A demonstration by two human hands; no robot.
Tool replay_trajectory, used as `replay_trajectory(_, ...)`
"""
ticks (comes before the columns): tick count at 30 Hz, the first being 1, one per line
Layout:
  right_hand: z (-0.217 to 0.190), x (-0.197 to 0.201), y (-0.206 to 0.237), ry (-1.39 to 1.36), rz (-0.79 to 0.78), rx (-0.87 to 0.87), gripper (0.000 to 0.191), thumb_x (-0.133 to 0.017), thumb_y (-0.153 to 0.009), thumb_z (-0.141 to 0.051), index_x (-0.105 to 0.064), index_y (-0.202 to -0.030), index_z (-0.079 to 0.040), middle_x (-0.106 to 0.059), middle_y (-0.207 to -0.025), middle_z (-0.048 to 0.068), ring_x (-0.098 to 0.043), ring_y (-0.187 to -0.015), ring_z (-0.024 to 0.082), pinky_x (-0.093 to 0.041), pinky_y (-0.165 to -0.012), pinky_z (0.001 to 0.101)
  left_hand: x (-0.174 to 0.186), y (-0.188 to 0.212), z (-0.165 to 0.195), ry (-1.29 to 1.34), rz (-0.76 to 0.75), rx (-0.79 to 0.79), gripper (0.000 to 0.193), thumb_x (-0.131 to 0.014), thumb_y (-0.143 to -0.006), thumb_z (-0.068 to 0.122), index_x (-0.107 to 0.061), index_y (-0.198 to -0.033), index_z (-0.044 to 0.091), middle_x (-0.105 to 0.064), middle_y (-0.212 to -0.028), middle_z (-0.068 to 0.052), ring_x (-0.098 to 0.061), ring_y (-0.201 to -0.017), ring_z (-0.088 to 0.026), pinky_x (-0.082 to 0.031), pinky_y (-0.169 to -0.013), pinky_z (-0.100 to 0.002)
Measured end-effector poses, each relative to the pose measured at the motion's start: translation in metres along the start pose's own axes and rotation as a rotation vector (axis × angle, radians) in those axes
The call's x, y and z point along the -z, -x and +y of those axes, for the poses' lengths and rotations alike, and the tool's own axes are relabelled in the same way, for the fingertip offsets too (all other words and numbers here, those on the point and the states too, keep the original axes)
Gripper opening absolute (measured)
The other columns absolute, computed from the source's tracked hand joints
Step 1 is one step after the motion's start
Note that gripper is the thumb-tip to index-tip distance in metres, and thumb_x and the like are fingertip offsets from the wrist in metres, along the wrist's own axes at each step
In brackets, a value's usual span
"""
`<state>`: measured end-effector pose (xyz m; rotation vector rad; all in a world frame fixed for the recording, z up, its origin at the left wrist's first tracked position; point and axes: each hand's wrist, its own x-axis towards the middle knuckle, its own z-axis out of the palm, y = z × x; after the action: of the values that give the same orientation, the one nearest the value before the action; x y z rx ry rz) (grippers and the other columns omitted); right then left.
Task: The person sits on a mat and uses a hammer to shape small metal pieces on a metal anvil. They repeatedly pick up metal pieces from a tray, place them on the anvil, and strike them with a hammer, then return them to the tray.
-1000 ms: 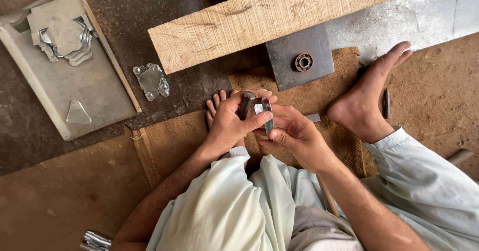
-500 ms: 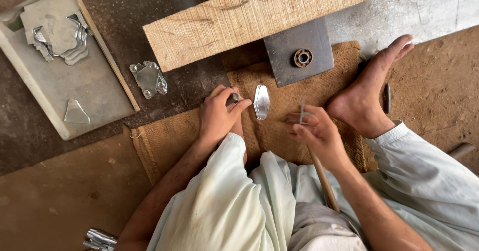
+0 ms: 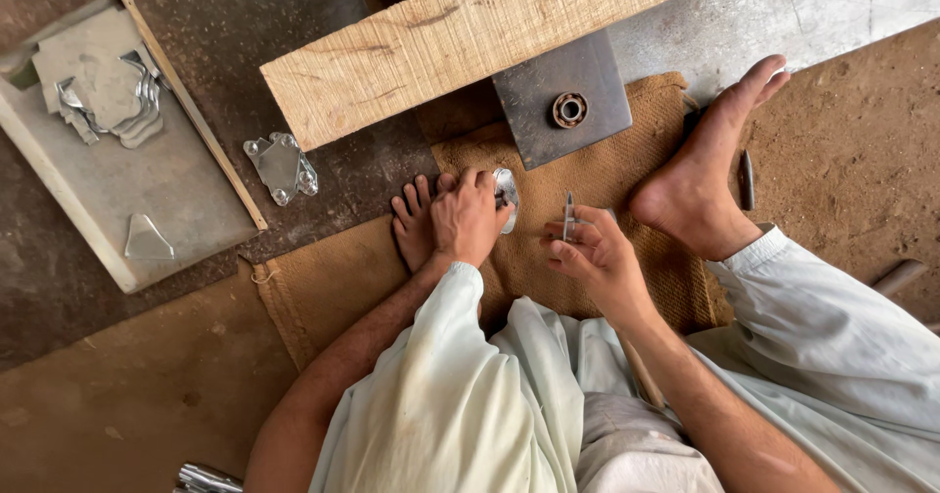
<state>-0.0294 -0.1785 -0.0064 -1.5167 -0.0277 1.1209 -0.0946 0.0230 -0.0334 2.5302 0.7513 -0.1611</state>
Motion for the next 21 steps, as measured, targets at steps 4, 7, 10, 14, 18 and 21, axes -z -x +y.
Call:
replay_trajectory(4, 0.009, -0.003, -0.008, -0.045, 0.017, 0.004, 0.046, -0.061, -0.098, -0.003, -0.042, -0.14, -0.003, -0.064, -0.13, 0.018, -0.068, -0.113, 0.02, -0.062, -0.092, 0.0371, 0.002, 0.005, 0.008, -0.045, -0.001, -0.026, 0.043, -0.085, -0.081, 0.035, -0.065, -0.107, 0.007, -0.061, -0.109, -0.01, -0.071, -0.077, -0.028, -0.057, -0.069, -0.042)
replay_trajectory(7, 0.013, -0.006, -0.014, -0.031, 0.059, -0.005, 0.045, -0.061, -0.098, -0.002, -0.041, -0.139, -0.003, -0.065, -0.13, 0.017, -0.069, -0.11, 0.019, -0.061, -0.09, 0.0358, 0.001, 0.01, 0.012, -0.093, 0.02, -0.087, 0.044, -0.085, -0.078, 0.033, -0.065, -0.108, 0.009, -0.061, -0.105, -0.008, -0.071, -0.078, -0.027, -0.057, -0.074, -0.043)
replay_trajectory(10, 0.013, -0.013, -0.024, -0.064, 0.081, 0.014, 0.044, -0.061, -0.098, -0.001, -0.042, -0.138, -0.003, -0.064, -0.128, 0.016, -0.068, -0.107, 0.017, -0.061, -0.089, 0.0348, 0.001, 0.012, 0.012, -0.102, 0.0, -0.064, 0.042, -0.085, -0.077, 0.032, -0.066, -0.107, 0.012, -0.061, -0.105, -0.008, -0.07, -0.078, -0.03, -0.057, -0.071, -0.045)
replay_trajectory(14, 0.008, -0.021, -0.039, -0.014, 0.096, 0.06, 0.044, -0.061, -0.099, -0.001, -0.043, -0.139, -0.004, -0.066, -0.127, 0.016, -0.068, -0.106, 0.016, -0.057, -0.086, 0.0314, 0.001, 0.013, 0.009, -0.063, -0.076, -0.06, 0.044, -0.085, -0.078, 0.031, -0.067, -0.115, 0.015, -0.061, -0.106, -0.008, -0.069, -0.075, -0.033, -0.055, -0.066, -0.047)
replay_trajectory(18, 0.001, -0.029, -0.051, 0.101, 0.084, 0.009, 0.045, -0.065, -0.099, -0.002, -0.045, -0.139, -0.005, -0.068, -0.117, 0.017, -0.066, -0.096, 0.017, -0.054, -0.077, 0.0308, 0.0, 0.014, 0.007, -0.104, -0.091, -0.09, 0.041, -0.081, -0.084, 0.023, -0.067, -0.122, 0.017, -0.061, -0.107, -0.007, -0.069, -0.075, -0.031, -0.055, -0.066, -0.047)
replay_trajectory(21, -0.002, -0.033, -0.059, 0.064, 0.1, -0.043, 0.045, -0.065, -0.097, -0.004, -0.045, -0.137, -0.006, -0.067, -0.116, 0.011, -0.069, -0.101, 0.014, -0.062, -0.082, 0.0289, 0.0, 0.015, 0.007, -0.071, -0.042, -0.037, 0.041, -0.081, -0.084, 0.019, -0.067, -0.123, 0.017, -0.062, -0.108, -0.006, -0.071, -0.076, -0.029, -0.056, -0.067, -0.043)
